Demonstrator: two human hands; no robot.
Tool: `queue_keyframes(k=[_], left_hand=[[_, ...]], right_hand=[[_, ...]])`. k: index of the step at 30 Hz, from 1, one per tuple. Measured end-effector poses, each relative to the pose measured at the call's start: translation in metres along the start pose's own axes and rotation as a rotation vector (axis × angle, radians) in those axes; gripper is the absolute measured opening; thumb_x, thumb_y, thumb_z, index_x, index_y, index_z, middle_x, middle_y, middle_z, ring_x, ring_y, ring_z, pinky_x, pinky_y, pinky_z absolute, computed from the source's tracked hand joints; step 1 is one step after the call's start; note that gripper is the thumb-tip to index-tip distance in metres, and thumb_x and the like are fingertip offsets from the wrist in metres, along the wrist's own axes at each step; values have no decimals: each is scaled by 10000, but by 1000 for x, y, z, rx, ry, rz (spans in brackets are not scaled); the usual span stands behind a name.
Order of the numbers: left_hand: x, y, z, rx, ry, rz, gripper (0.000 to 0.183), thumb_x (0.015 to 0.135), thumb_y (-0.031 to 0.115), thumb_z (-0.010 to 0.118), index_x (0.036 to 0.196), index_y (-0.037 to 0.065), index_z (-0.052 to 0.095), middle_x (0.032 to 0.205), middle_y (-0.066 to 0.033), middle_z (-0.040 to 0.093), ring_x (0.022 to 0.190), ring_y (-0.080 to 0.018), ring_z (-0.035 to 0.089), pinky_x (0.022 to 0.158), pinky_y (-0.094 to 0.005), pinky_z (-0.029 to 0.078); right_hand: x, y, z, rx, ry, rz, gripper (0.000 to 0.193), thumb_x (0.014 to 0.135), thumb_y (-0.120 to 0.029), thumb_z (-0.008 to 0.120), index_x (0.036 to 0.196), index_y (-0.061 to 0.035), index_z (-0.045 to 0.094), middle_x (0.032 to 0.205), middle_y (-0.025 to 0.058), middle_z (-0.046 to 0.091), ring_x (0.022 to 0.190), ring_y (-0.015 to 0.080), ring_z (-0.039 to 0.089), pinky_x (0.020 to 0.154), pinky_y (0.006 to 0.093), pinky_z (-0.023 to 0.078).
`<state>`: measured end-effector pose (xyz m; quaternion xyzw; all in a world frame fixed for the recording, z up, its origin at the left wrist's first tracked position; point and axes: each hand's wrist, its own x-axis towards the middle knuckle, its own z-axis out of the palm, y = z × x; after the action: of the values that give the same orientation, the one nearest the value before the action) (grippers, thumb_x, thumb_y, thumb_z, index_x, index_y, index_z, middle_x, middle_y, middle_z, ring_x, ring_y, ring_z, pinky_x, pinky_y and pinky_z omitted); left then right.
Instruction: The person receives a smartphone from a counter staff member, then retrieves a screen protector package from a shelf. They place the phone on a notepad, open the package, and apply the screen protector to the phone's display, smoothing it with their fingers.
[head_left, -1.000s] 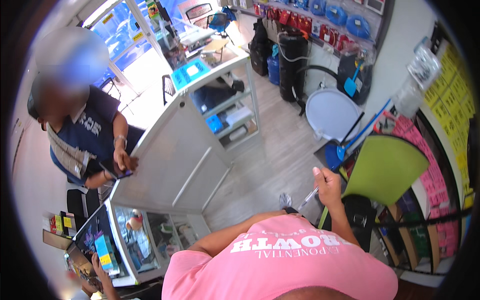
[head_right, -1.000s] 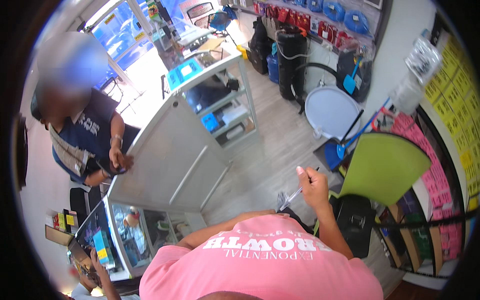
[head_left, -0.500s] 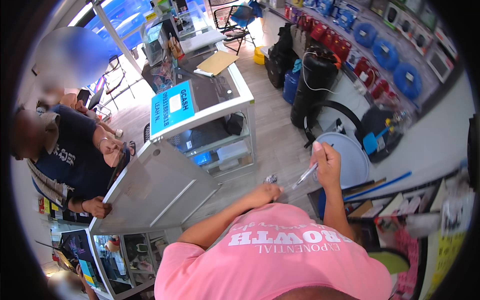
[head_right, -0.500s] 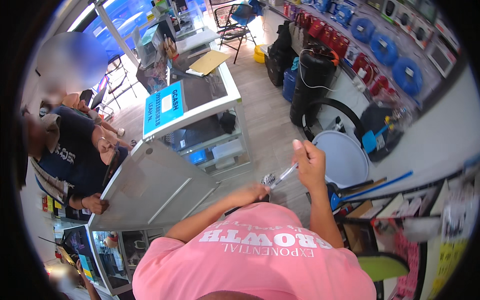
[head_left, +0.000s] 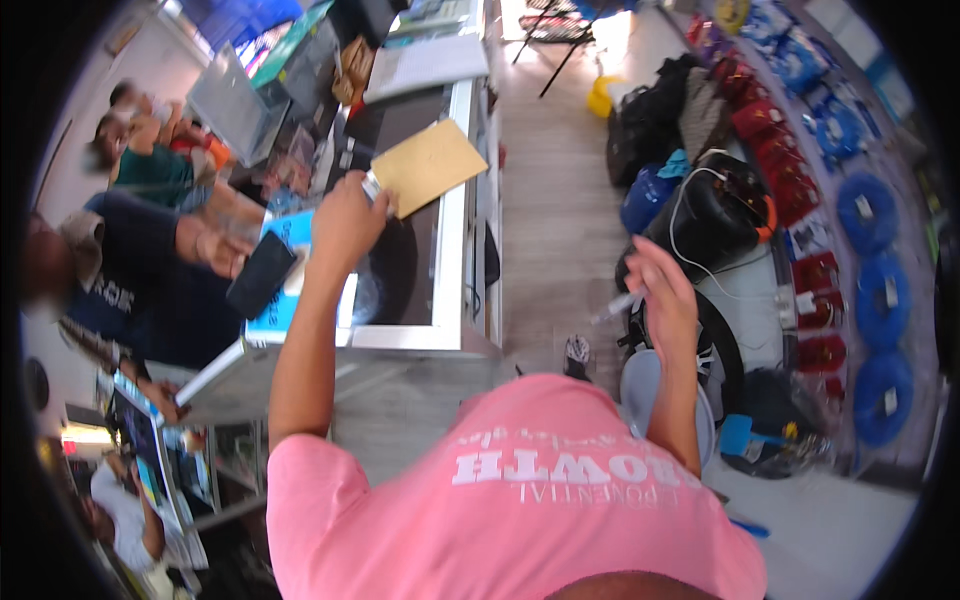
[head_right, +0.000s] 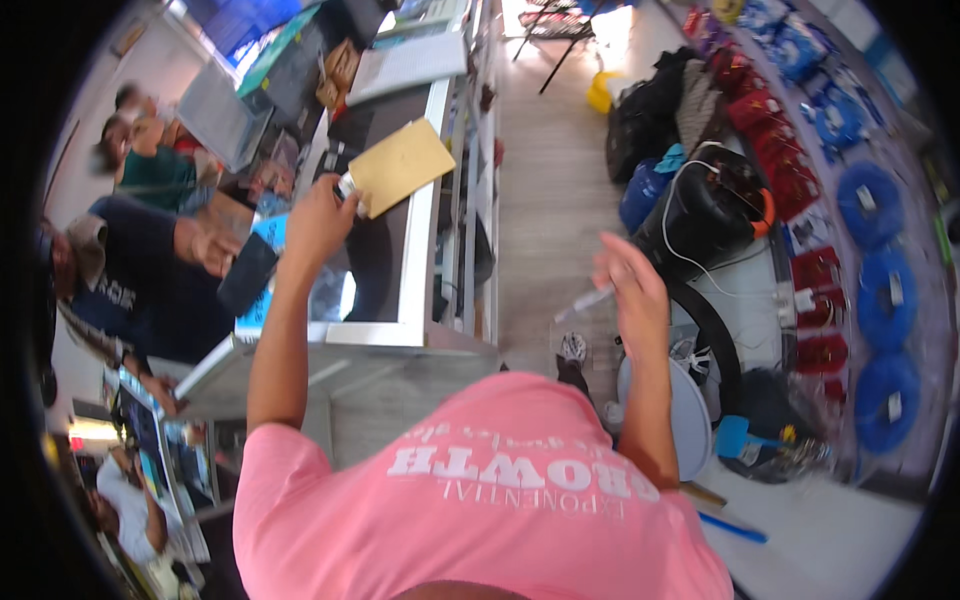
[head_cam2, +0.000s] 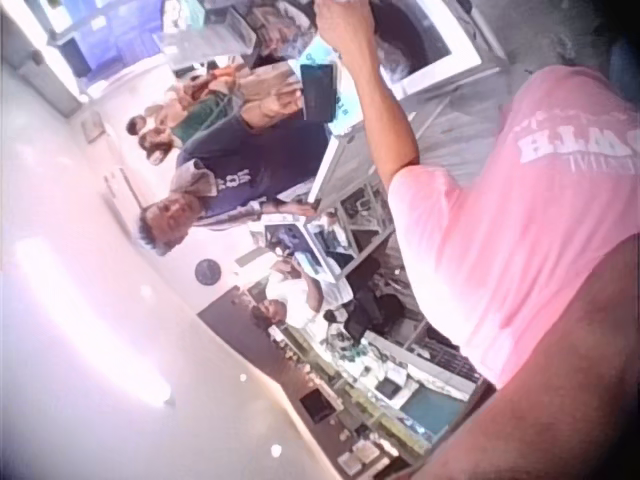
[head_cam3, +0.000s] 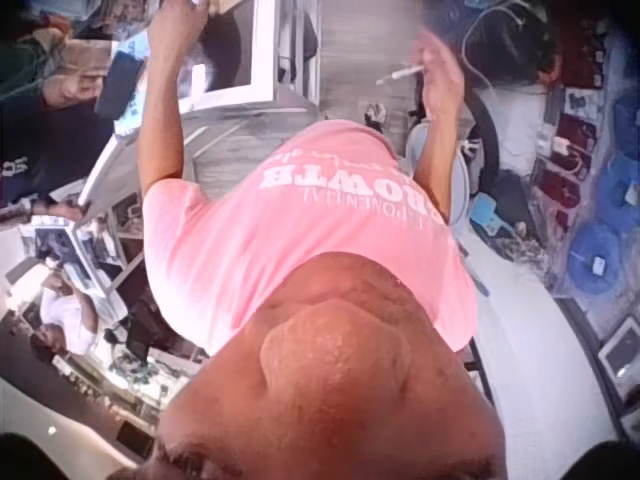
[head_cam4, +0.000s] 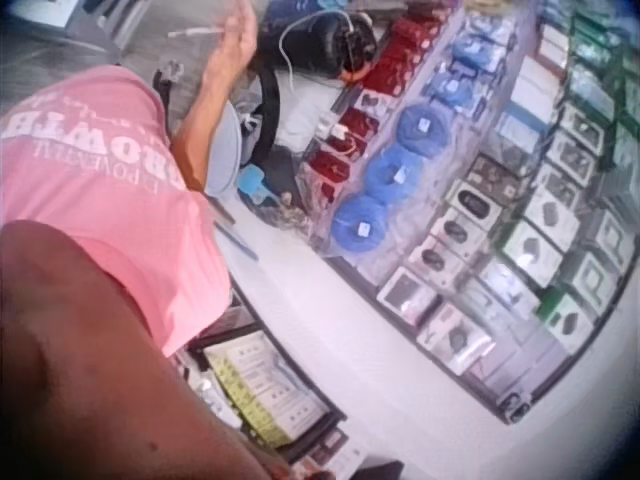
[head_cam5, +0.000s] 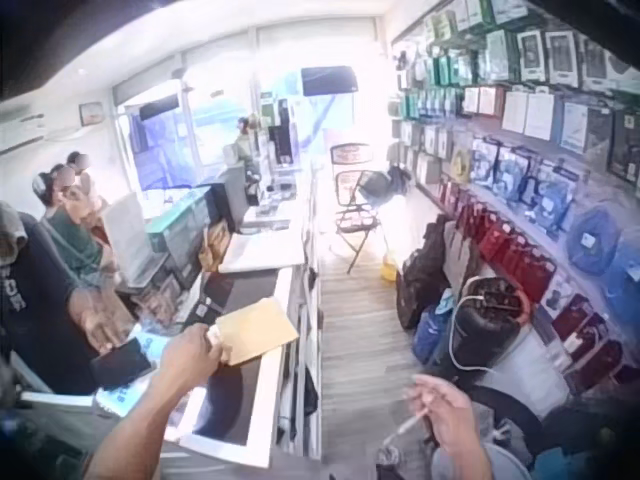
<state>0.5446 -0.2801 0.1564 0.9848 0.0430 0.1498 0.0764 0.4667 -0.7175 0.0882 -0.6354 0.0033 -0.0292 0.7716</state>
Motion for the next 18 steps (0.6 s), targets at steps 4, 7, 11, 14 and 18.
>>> queue_keyframes(k=[4,7,11,14,18], left_hand=[[11,26,20,75,-56,-232,457,979,378,681,1127,-51,627,1053,-268,695,1015,-450,687,868,-511,558],[8,24,39,32,-10,-336,413,973,308,694,1164,-53,633,1028,-249,689,1005,-442,676,857,-512,554],[5,45,39,-206,-22,-533,402,965,178,680,1302,-35,628,998,-213,684,941,-386,679,833,-470,543],[4,73,39,-532,14,-711,403,995,192,676,1330,-25,621,959,-105,658,887,-206,643,822,-360,519],[31,116,32,-801,80,-789,465,1039,275,684,1396,0,569,1075,-40,651,977,-124,597,876,-307,492]], right_hand=[[152,14,51,-147,-446,216,582,1027,-521,627,1321,-25,706,998,32,650,794,85,536,692,249,426],[230,35,123,-364,-675,272,612,995,-606,647,1104,-14,761,804,5,616,734,89,517,637,260,425],[262,80,173,-329,-815,80,464,1006,-436,701,1119,13,741,847,77,714,762,144,622,726,343,519],[269,67,165,-205,-961,193,414,1024,-337,686,1234,20,690,1027,123,756,926,160,672,871,351,533],[308,3,139,-148,-1161,339,429,1047,-325,669,1307,16,652,1139,102,741,1014,139,654,920,343,526]])
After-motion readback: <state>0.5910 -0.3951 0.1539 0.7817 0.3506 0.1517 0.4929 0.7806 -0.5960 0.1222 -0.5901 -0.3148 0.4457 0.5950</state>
